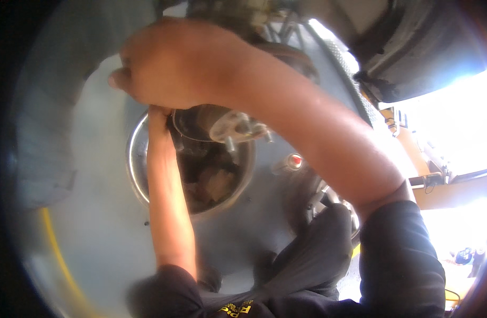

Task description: The person works on a car's brake assembly while kneeling beside a metal bowl. They use a wrench to loosen and remove bolts from the brake caliper, then retrieve a socket from a nearby tool cart and continue fastening components on the brake rotor area.

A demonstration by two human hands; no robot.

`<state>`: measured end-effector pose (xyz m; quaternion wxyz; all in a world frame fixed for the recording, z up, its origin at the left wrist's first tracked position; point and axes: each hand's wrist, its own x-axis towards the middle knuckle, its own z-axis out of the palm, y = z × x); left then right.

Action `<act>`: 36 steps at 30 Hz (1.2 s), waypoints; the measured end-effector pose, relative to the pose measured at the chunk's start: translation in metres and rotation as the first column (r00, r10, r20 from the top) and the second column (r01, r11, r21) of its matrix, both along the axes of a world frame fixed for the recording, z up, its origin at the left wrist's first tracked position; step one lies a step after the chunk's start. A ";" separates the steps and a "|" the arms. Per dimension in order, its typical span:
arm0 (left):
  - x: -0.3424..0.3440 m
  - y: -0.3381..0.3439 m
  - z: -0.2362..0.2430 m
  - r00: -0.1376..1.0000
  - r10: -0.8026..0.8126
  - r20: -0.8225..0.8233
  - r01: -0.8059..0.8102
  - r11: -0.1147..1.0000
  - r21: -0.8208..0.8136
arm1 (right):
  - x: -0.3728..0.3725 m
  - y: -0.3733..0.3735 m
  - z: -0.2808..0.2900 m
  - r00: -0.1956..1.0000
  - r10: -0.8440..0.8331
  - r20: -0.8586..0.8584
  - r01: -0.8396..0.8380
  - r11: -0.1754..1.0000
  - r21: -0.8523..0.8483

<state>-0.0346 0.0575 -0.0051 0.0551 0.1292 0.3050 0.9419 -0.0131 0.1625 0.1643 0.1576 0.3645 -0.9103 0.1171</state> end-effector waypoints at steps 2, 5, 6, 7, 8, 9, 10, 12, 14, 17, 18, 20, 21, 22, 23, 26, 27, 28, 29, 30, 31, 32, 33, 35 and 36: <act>-0.006 -0.006 -0.007 1.000 0.022 0.006 -0.022 0.999 -0.029 | 0.003 -0.001 -0.002 0.999 0.052 -0.004 -0.052 0.996 -0.072; -0.019 -0.003 -0.009 0.998 0.055 0.035 -0.050 0.990 -0.130 | 0.013 0.009 0.023 0.984 0.144 0.103 -0.140 0.989 -0.048; -0.020 -0.002 -0.007 0.995 0.064 0.070 -0.053 0.988 -0.146 | 0.017 0.011 0.024 0.981 0.163 0.108 -0.156 0.985 -0.068; -0.021 -0.001 -0.004 0.992 0.078 0.103 -0.061 0.985 -0.163 | 0.019 0.013 0.024 0.976 0.188 0.111 -0.179 0.980 -0.091; -0.025 0.000 -0.007 0.997 0.069 0.033 -0.063 0.983 -0.173 | 0.021 0.008 0.028 0.977 0.143 0.158 -0.136 0.989 -0.056; -0.027 -0.001 -0.008 0.995 0.096 -0.010 -0.097 0.984 -0.149 | 0.020 0.006 0.032 0.970 0.130 0.206 -0.123 0.991 -0.043; -0.029 -0.002 -0.009 0.991 0.120 -0.051 -0.126 0.984 -0.126 | 0.019 0.005 0.035 0.961 0.112 0.254 -0.108 0.994 -0.031; -0.028 -0.005 0.025 0.978 0.206 -0.039 -0.208 0.977 -0.049 | 0.010 0.009 0.035 0.951 0.117 0.285 -0.109 0.993 -0.045; -0.065 -0.037 0.009 0.966 0.254 0.036 -0.251 0.964 -0.084 | 0.004 0.002 0.015 0.978 0.110 0.180 -0.100 0.993 -0.065; -0.140 -0.053 -0.047 0.855 0.391 -0.342 -0.473 0.857 -0.203 | -0.005 -0.004 0.009 0.979 0.199 -0.029 -0.195 0.975 0.109; -0.144 -0.053 -0.042 0.864 0.344 -0.367 -0.426 0.889 -0.168 | -0.010 -0.001 0.010 0.981 0.186 -0.046 -0.179 0.975 0.132; -0.126 -0.055 -0.021 0.964 0.132 -0.231 -0.143 0.989 -0.031 | -0.010 0.003 0.008 0.997 0.080 -0.022 -0.077 0.991 0.107; -0.115 -0.059 -0.015 0.988 0.063 -0.143 -0.062 0.998 0.016 | -0.005 0.000 0.006 1.000 0.006 0.030 -0.008 0.998 0.062; -0.102 -0.063 -0.011 0.999 -0.004 -0.049 0.008 0.997 0.072 | 0.000 0.000 0.012 0.996 0.016 0.090 -0.017 1.000 0.009; -0.098 -0.060 -0.014 0.999 0.042 -0.026 -0.041 0.998 0.037 | 0.008 0.003 0.026 0.989 0.029 0.145 -0.023 0.999 -0.043; -0.084 -0.062 -0.017 0.987 0.157 0.009 -0.157 0.987 -0.038 | 0.013 -0.010 0.036 0.959 -0.065 0.276 0.079 0.996 -0.043; -0.080 -0.065 -0.020 0.988 0.152 0.005 -0.151 0.986 -0.065 | 0.012 -0.011 0.035 0.958 -0.062 0.278 0.074 0.997 -0.034; -0.075 -0.068 -0.023 0.989 0.145 0.001 -0.144 0.985 -0.091 | 0.012 -0.013 0.033 0.958 -0.061 0.282 0.069 0.997 -0.019; -0.071 -0.070 -0.019 0.991 0.135 -0.011 -0.136 0.984 -0.119 | 0.009 -0.012 0.034 0.958 -0.059 0.281 0.064 0.998 -0.010; -0.067 -0.070 -0.015 0.990 0.139 -0.020 -0.140 0.979 -0.147 | 0.011 -0.015 0.027 0.977 -0.073 0.200 0.072 0.997 0.011; -0.063 -0.069 -0.012 0.990 0.141 -0.030 -0.144 0.974 -0.174 | 0.013 -0.016 0.028 0.976 -0.088 0.198 0.085 0.996 0.021; -0.060 -0.068 -0.009 0.989 0.146 -0.036 -0.151 0.968 -0.201 | 0.014 -0.016 0.028 0.975 -0.099 0.200 0.095 0.995 0.029; -0.059 -0.066 -0.008 0.986 0.153 -0.061 -0.162 0.963 -0.216 | 0.014 -0.016 0.035 0.953 -0.111 0.282 0.107 0.994 0.028; -0.057 -0.065 -0.006 0.980 0.162 -0.114 -0.185 0.953 -0.241 | 0.016 -0.014 0.039 0.930 -0.111 0.350 0.113 0.993 0.015; -0.057 -0.064 -0.005 0.982 0.155 -0.110 -0.179 0.946 -0.271 | 0.017 -0.014 0.038 0.936 -0.100 0.338 0.105 0.994 0.003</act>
